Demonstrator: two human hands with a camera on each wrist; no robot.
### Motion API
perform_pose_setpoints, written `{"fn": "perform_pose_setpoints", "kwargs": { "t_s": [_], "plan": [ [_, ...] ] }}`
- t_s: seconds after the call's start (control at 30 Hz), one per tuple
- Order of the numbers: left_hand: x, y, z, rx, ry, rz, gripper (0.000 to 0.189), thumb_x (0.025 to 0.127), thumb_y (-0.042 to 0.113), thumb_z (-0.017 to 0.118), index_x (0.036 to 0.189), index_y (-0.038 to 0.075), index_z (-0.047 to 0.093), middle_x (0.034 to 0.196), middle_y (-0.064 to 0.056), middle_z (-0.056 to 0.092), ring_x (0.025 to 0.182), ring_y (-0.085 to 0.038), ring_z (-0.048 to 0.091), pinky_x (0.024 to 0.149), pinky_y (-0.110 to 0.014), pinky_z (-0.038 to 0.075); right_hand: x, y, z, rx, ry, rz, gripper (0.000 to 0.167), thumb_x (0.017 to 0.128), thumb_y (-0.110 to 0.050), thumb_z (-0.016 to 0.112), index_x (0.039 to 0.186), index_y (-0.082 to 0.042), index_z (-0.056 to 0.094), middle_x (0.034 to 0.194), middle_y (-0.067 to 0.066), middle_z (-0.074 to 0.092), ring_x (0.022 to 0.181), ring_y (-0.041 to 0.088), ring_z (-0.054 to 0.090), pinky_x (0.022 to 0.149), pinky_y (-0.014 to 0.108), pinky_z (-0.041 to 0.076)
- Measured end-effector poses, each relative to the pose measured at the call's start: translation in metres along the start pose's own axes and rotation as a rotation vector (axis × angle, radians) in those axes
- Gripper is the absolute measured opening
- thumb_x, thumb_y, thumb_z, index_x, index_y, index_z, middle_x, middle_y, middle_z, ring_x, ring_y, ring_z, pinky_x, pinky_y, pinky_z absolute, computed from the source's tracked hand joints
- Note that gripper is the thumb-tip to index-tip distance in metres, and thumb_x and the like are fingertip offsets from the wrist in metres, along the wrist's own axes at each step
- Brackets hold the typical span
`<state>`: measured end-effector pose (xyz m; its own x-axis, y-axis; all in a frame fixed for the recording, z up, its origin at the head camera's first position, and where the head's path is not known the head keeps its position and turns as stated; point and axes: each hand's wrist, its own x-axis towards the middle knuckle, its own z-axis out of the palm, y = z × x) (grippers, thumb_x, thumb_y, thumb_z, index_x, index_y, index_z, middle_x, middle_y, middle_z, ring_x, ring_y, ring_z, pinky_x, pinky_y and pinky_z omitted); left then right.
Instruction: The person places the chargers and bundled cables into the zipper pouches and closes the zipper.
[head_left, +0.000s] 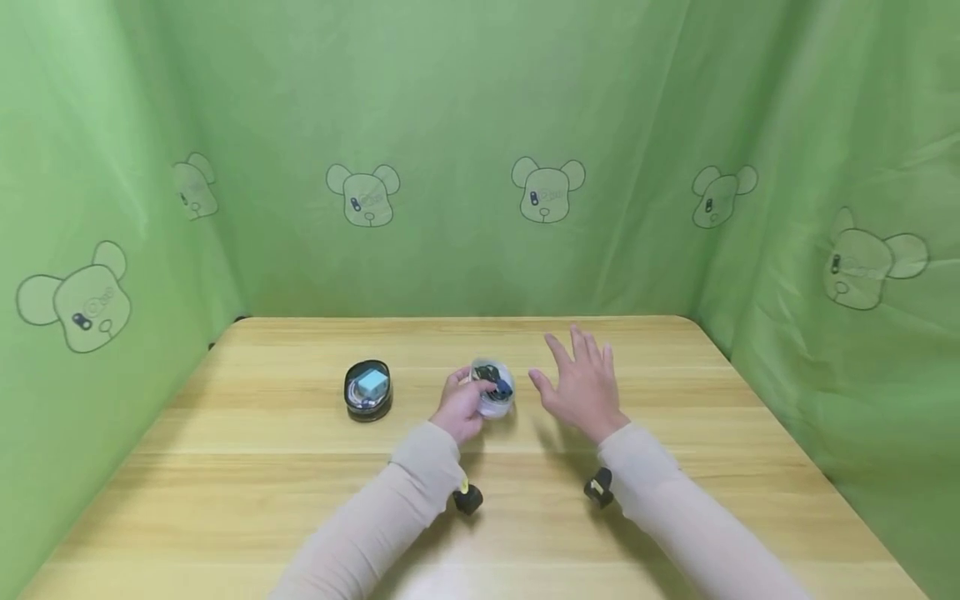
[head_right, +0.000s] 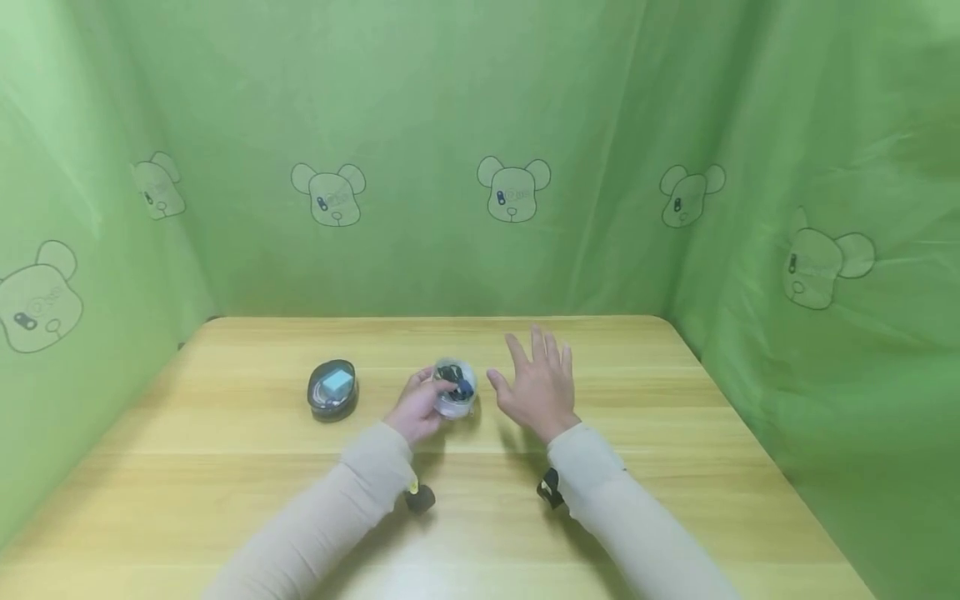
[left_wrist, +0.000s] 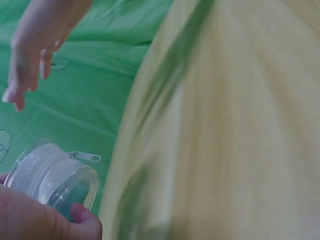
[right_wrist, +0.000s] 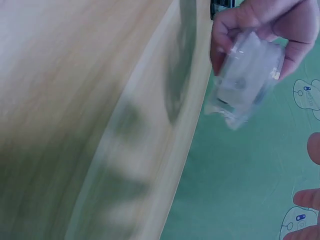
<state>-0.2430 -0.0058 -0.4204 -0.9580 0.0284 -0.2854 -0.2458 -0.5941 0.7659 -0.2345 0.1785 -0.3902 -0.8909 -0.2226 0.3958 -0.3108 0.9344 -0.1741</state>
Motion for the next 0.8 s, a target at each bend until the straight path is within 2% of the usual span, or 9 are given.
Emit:
{"fn": "perform_pose_setpoints", "kwargs": {
  "t_s": [0.2,0.33,0.53,0.63,0.7,0.73,0.8],
  "plan": [
    [-0.001,-0.015,-0.002,0.164,0.027,0.004,0.069,0.081,-0.018,0.059,0.139,0.001,0.027,0.143,-0.036,0.028,0.127,-0.050,0.040,0.103,-0.052,0.043,0.000,0.003,-0.001,-0.003,-0.013,0.010,0.068,0.096,-0.052,0.046,0.149,-0.010,0.036,0.154,0.029,0.020,0.139,0.048,0.019,0.114,0.064,0.003],
    [-0.002,-0.018,-0.004,0.296,0.048,0.017,0.070,0.080,-0.016,0.063,0.139,0.001,0.029,0.143,-0.034,0.029,0.127,-0.049,0.040,0.104,-0.051,0.042,-0.001,0.004,0.000,-0.006,-0.009,0.010,0.066,0.096,-0.050,0.047,0.148,-0.010,0.037,0.154,0.028,0.021,0.139,0.048,0.019,0.114,0.064,0.003],
    [-0.010,-0.010,-0.003,0.572,0.031,0.041,0.067,0.086,0.003,0.068,0.142,-0.003,0.032,0.139,-0.028,0.041,0.125,-0.045,0.044,0.101,-0.052,0.045,-0.002,0.006,0.002,-0.016,0.000,0.004,0.065,0.097,-0.049,0.046,0.147,-0.010,0.039,0.152,0.029,0.023,0.139,0.047,0.020,0.114,0.065,0.005],
    [-0.016,-0.004,-0.002,0.707,0.017,0.024,0.074,0.089,0.017,0.067,0.147,-0.005,0.026,0.144,-0.028,0.037,0.131,-0.044,0.038,0.108,-0.055,0.035,-0.004,0.007,0.002,-0.018,0.013,0.004,0.064,0.096,-0.050,0.046,0.147,-0.010,0.040,0.152,0.029,0.025,0.138,0.047,0.022,0.114,0.065,0.007],
    [-0.019,0.001,-0.002,0.750,0.019,0.028,0.079,0.090,0.021,0.066,0.150,-0.004,0.021,0.148,-0.028,0.032,0.135,-0.045,0.032,0.112,-0.056,0.027,-0.004,0.008,0.003,-0.015,0.019,0.004,0.064,0.096,-0.049,0.047,0.146,-0.010,0.041,0.151,0.029,0.026,0.138,0.047,0.023,0.113,0.065,0.007],
    [-0.020,0.003,-0.002,0.766,0.025,0.038,0.079,0.091,0.023,0.066,0.150,-0.002,0.021,0.150,-0.027,0.030,0.136,-0.044,0.030,0.113,-0.056,0.026,-0.004,0.008,0.003,-0.011,0.020,0.005,0.064,0.096,-0.049,0.047,0.146,-0.010,0.041,0.151,0.029,0.026,0.138,0.047,0.023,0.113,0.065,0.007],
    [-0.022,0.007,-0.004,0.806,0.050,0.109,0.072,0.092,0.023,0.064,0.150,0.002,0.026,0.150,-0.025,0.031,0.135,-0.043,0.032,0.112,-0.056,0.027,-0.005,0.009,0.003,-0.006,0.016,0.007,0.063,0.097,-0.048,0.046,0.146,-0.010,0.040,0.151,0.030,0.025,0.138,0.048,0.022,0.113,0.066,0.006]
  ]
}}
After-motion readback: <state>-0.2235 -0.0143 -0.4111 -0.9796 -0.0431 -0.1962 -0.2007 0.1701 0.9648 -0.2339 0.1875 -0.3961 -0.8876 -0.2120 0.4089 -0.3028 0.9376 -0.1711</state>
